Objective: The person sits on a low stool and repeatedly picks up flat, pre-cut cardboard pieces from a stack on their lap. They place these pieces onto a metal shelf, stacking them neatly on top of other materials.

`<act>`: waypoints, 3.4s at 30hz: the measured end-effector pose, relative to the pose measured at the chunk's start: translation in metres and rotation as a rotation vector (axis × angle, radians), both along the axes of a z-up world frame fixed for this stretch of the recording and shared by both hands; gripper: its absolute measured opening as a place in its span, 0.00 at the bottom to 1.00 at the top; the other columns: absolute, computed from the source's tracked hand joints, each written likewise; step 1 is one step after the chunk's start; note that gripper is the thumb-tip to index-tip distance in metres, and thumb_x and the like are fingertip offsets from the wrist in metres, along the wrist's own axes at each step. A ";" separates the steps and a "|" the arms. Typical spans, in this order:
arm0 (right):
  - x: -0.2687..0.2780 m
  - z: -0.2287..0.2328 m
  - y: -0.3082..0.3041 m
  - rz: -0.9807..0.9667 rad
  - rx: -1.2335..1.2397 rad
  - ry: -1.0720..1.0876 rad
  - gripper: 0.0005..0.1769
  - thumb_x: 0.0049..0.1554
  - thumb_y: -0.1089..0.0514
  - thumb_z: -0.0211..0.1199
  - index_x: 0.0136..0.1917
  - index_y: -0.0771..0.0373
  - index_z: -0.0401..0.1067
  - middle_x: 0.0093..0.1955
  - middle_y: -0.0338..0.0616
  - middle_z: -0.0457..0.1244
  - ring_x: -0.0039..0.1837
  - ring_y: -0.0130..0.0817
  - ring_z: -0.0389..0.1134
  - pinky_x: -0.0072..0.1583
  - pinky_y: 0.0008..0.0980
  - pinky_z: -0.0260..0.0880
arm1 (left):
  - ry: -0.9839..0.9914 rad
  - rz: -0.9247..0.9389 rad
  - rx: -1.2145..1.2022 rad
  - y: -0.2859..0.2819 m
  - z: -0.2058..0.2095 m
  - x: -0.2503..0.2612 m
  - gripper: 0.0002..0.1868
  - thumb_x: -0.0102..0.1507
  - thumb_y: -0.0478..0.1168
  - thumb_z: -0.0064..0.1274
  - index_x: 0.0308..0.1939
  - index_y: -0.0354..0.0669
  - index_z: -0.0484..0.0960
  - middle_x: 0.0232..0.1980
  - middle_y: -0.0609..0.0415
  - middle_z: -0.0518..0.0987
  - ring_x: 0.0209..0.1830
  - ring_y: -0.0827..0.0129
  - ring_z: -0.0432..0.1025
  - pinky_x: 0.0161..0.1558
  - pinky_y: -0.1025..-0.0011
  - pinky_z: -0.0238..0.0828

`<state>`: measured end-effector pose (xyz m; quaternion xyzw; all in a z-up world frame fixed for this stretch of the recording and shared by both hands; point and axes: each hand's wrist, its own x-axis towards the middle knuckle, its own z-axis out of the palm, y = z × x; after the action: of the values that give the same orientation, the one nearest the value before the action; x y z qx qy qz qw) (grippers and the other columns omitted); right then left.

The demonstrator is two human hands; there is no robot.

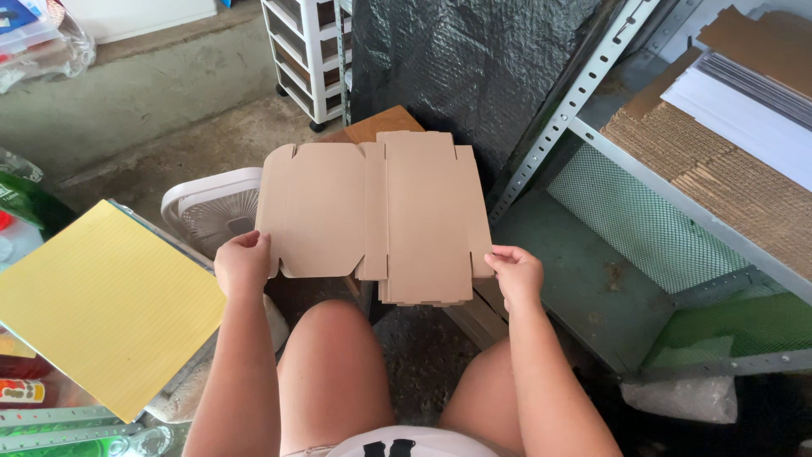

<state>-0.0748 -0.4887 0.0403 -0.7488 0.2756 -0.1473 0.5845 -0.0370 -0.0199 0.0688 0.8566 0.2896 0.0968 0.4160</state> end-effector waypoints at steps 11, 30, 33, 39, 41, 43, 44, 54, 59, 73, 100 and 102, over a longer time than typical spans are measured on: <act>-0.015 0.108 0.055 0.105 0.430 -0.164 0.10 0.61 0.60 0.64 0.56 0.57 0.72 0.48 0.38 0.66 0.51 0.30 0.69 0.51 0.30 0.77 | -0.026 0.000 -0.169 0.003 0.006 -0.008 0.21 0.62 0.53 0.61 0.55 0.51 0.87 0.46 0.56 0.86 0.54 0.54 0.78 0.54 0.57 0.76; 0.063 0.047 0.162 0.595 -0.113 0.119 0.32 0.56 0.44 0.75 0.71 0.51 0.72 0.67 0.48 0.66 0.67 0.40 0.69 0.60 0.42 0.77 | -0.033 0.045 -0.719 0.017 0.018 -0.002 0.34 0.73 0.66 0.35 0.57 0.43 0.84 0.47 0.55 0.82 0.40 0.72 0.72 0.38 0.75 0.70; 0.081 0.003 0.158 0.549 -0.140 0.184 0.41 0.53 0.44 0.77 0.75 0.56 0.67 0.70 0.56 0.63 0.69 0.47 0.68 0.61 0.46 0.76 | -0.017 0.031 -0.762 0.022 0.018 -0.003 0.36 0.73 0.68 0.35 0.59 0.43 0.83 0.45 0.57 0.81 0.40 0.74 0.71 0.37 0.76 0.71; 0.089 -0.003 0.172 0.472 0.118 0.148 0.45 0.57 0.50 0.75 0.78 0.70 0.60 0.70 0.69 0.60 0.71 0.59 0.65 0.64 0.54 0.71 | -0.012 -0.003 -0.680 0.028 -0.007 0.006 0.31 0.69 0.67 0.51 0.59 0.46 0.84 0.55 0.50 0.82 0.52 0.64 0.75 0.51 0.63 0.75; 0.078 0.013 0.184 0.501 0.181 0.115 0.40 0.56 0.53 0.75 0.75 0.70 0.63 0.64 0.60 0.64 0.64 0.50 0.69 0.59 0.46 0.74 | -0.020 -0.006 -0.654 0.028 -0.013 0.009 0.29 0.67 0.66 0.56 0.57 0.48 0.85 0.55 0.50 0.83 0.53 0.63 0.77 0.50 0.63 0.76; 0.072 0.021 0.186 0.531 0.244 0.082 0.35 0.56 0.56 0.74 0.72 0.69 0.67 0.59 0.51 0.67 0.58 0.40 0.73 0.55 0.39 0.77 | -0.028 -0.008 -0.629 0.026 -0.007 0.004 0.27 0.65 0.64 0.60 0.56 0.49 0.86 0.54 0.50 0.83 0.54 0.62 0.78 0.48 0.63 0.76; 0.071 0.019 0.182 0.542 0.256 0.107 0.38 0.58 0.58 0.72 0.77 0.64 0.61 0.59 0.54 0.66 0.57 0.45 0.73 0.53 0.44 0.79 | -0.023 -0.007 -0.588 0.023 0.002 -0.003 0.26 0.64 0.64 0.61 0.55 0.53 0.87 0.52 0.53 0.84 0.53 0.63 0.79 0.49 0.64 0.77; 0.048 0.071 0.141 0.654 0.669 0.027 0.34 0.59 0.68 0.63 0.77 0.54 0.64 0.54 0.50 0.69 0.53 0.47 0.75 0.54 0.45 0.80 | -0.176 -0.077 -0.544 0.020 0.015 0.003 0.34 0.65 0.58 0.63 0.67 0.43 0.78 0.61 0.42 0.81 0.63 0.52 0.75 0.59 0.57 0.72; 0.041 0.085 0.109 0.687 0.755 0.046 0.33 0.59 0.69 0.60 0.76 0.55 0.66 0.60 0.57 0.70 0.54 0.49 0.75 0.54 0.45 0.79 | -0.188 -0.147 -0.966 -0.001 0.067 -0.001 0.47 0.63 0.54 0.67 0.76 0.33 0.61 0.57 0.43 0.78 0.51 0.57 0.78 0.53 0.59 0.75; 0.006 0.126 0.099 0.606 1.186 -0.089 0.26 0.64 0.39 0.55 0.71 0.49 0.73 0.60 0.46 0.71 0.57 0.45 0.75 0.59 0.44 0.78 | -0.265 -0.173 -1.268 -0.071 0.058 0.043 0.21 0.53 0.31 0.70 0.48 0.40 0.81 0.39 0.42 0.84 0.33 0.47 0.82 0.34 0.49 0.82; 0.027 0.039 0.106 0.135 0.579 0.184 0.35 0.59 0.56 0.71 0.75 0.49 0.59 0.59 0.41 0.57 0.48 0.35 0.61 0.39 0.23 0.74 | -0.317 0.035 -0.843 -0.081 0.017 0.009 0.51 0.58 0.32 0.64 0.79 0.52 0.51 0.56 0.40 0.75 0.52 0.49 0.77 0.44 0.51 0.85; 0.029 0.039 0.106 0.090 0.546 0.101 0.40 0.57 0.60 0.73 0.76 0.51 0.56 0.55 0.45 0.54 0.46 0.34 0.61 0.43 0.25 0.77 | -0.287 -0.153 -0.799 -0.069 0.014 0.006 0.46 0.60 0.28 0.59 0.80 0.49 0.57 0.57 0.32 0.75 0.46 0.59 0.76 0.46 0.66 0.83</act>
<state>-0.0453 -0.3822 0.0794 -0.5816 0.3003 -0.0038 0.7560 -0.0314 -0.0887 0.0830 0.6250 0.1794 0.0641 0.7570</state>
